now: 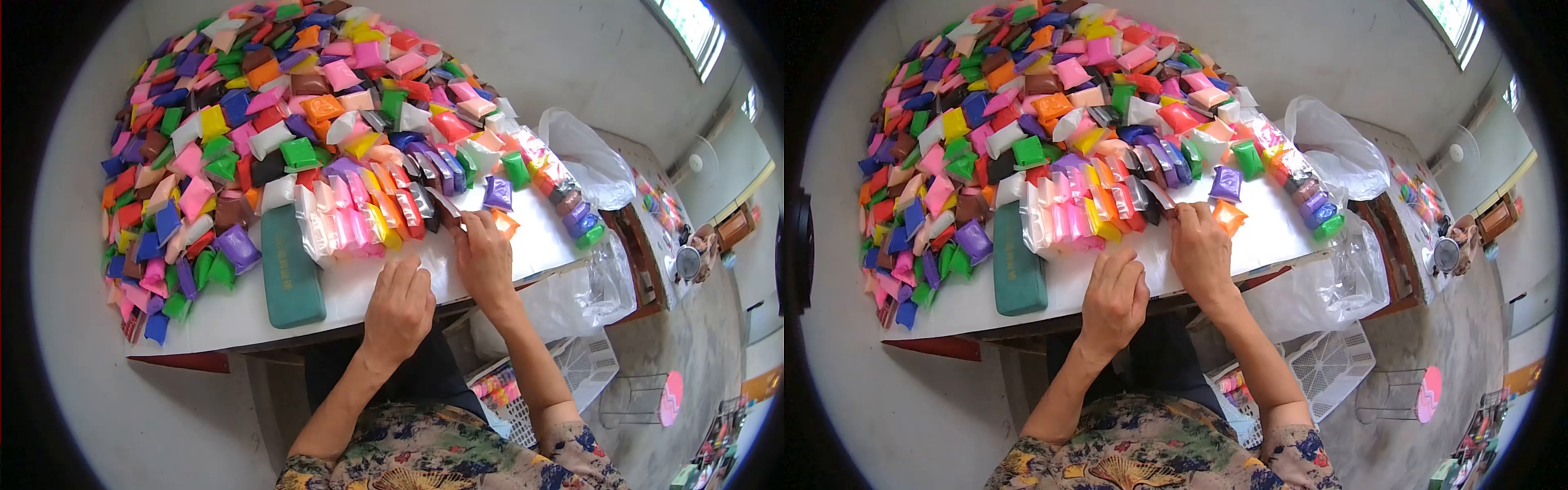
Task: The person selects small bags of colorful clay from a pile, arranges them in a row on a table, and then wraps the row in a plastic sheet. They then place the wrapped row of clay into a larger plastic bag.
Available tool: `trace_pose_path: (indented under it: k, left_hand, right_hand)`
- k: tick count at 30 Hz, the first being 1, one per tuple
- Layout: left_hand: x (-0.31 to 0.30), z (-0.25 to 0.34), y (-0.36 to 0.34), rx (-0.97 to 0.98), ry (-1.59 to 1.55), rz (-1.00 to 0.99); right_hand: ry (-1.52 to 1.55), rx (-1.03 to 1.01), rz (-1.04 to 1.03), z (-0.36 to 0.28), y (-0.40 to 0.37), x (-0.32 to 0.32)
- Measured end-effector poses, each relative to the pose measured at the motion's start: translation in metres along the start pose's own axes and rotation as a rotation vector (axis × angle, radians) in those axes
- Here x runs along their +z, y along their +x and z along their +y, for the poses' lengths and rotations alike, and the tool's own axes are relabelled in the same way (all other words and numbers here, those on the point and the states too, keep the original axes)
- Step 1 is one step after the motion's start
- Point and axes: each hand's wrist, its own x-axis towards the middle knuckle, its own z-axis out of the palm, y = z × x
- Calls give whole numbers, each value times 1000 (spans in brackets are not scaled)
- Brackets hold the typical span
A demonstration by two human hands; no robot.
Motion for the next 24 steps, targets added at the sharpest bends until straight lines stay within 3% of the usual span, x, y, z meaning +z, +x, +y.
trace_pose_path:
  k: [14, 24]
  left_hand:
    - [-1, 1, -1, 32, 37, -6]
    - [-2, -1, -2, 36, 1, -14]
  right_hand:
    - [-118, -65, -31, -3, 10, 6]
    - [-122, 4, -70, -4, 6, 9]
